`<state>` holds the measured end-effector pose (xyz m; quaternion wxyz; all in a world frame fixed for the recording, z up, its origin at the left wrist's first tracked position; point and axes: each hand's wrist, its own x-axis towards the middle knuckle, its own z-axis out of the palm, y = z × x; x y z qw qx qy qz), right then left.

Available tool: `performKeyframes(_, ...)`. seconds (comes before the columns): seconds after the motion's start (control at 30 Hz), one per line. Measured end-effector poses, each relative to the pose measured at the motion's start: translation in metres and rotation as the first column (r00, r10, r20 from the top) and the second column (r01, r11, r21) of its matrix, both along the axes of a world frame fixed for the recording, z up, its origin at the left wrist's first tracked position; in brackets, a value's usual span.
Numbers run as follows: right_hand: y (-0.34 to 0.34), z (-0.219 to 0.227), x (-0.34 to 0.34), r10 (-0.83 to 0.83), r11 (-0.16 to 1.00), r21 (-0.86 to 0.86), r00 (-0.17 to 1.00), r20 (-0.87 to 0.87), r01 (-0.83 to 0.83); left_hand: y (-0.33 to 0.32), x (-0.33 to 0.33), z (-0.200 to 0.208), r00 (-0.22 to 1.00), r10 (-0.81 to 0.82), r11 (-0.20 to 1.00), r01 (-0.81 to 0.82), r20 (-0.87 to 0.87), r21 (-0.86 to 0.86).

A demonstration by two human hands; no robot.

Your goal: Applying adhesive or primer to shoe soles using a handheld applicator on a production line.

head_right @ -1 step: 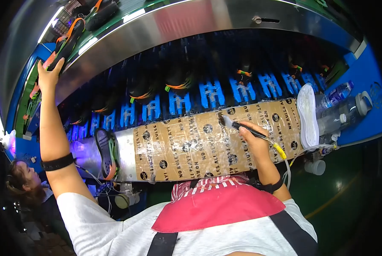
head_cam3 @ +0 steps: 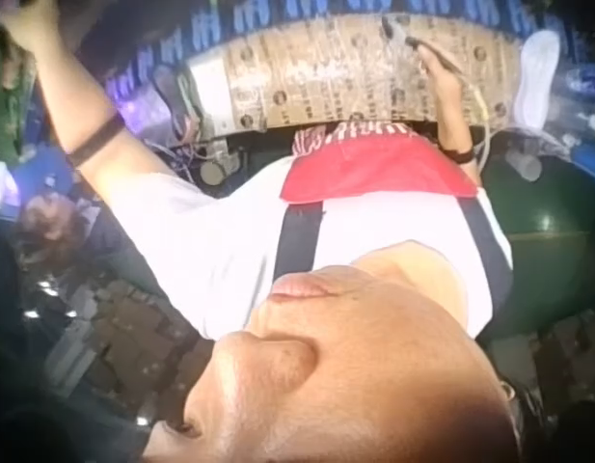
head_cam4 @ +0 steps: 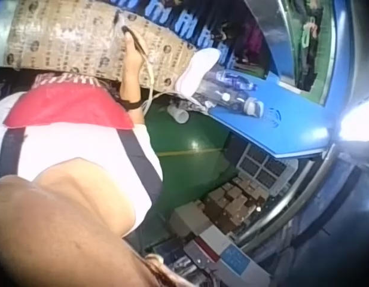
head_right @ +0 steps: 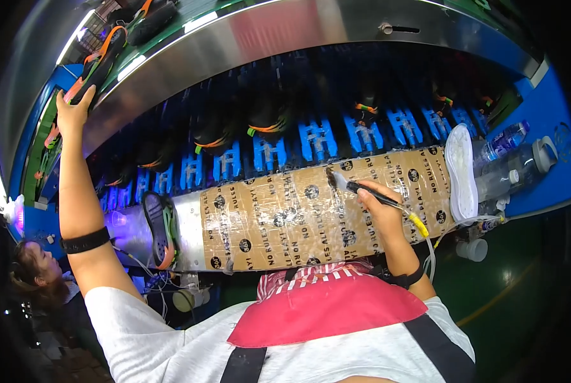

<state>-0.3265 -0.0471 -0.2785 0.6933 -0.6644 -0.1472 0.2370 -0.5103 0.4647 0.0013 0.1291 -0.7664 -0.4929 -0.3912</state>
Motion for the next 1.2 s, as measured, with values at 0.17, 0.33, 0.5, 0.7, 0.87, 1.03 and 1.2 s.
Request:
performKeyframes(0.17, 0.009, 0.001, 0.0, -0.013, 1.0, -0.006, 0.999, -0.03, 0.012, 0.014, 0.01, 0.005, 0.977, 0.21, 0.967, -0.202, 0.036, -0.153)
performKeyframes(0.33, 0.013, -0.003, 0.0, -0.004, 1.0, -0.025, 1.0, -0.006, 0.004, 0.039, 0.013, 0.015, 0.939, 0.345, 0.92, -0.335, 0.013, -0.201)
performKeyframes(0.5, 0.016, -0.007, 0.001, -0.014, 0.999, -0.034, 1.0, -0.001, 0.014, 0.077, 0.003, 0.017, 0.913, 0.406, 0.883, -0.405, -0.046, -0.238)
performKeyframes(0.7, 0.025, -0.004, -0.002, 0.002, 1.0, 0.027, 1.0, 0.023, -0.002, 0.085, -0.013, 0.012, 0.838, 0.179, 0.982, -0.123, 0.516, -0.141)
performKeyframes(0.87, 0.023, -0.003, 0.002, 0.022, 1.0, 0.022, 1.0, -0.007, -0.022, -0.025, -0.047, -0.019, 0.55, -0.472, 0.834, 0.532, 0.689, 0.147)
performKeyframes(1.03, 0.022, -0.004, 0.004, 0.053, 0.999, 0.012, 0.998, -0.024, -0.053, -0.186, -0.121, -0.033, 0.667, -0.336, 0.794, 0.58, 0.665, -0.181)
performKeyframes(1.2, 0.025, -0.007, -0.003, 0.114, 0.992, 0.05, 0.993, -0.004, -0.114, -0.25, -0.187, -0.044, 0.728, -0.129, 0.866, 0.414, 0.674, -0.281)
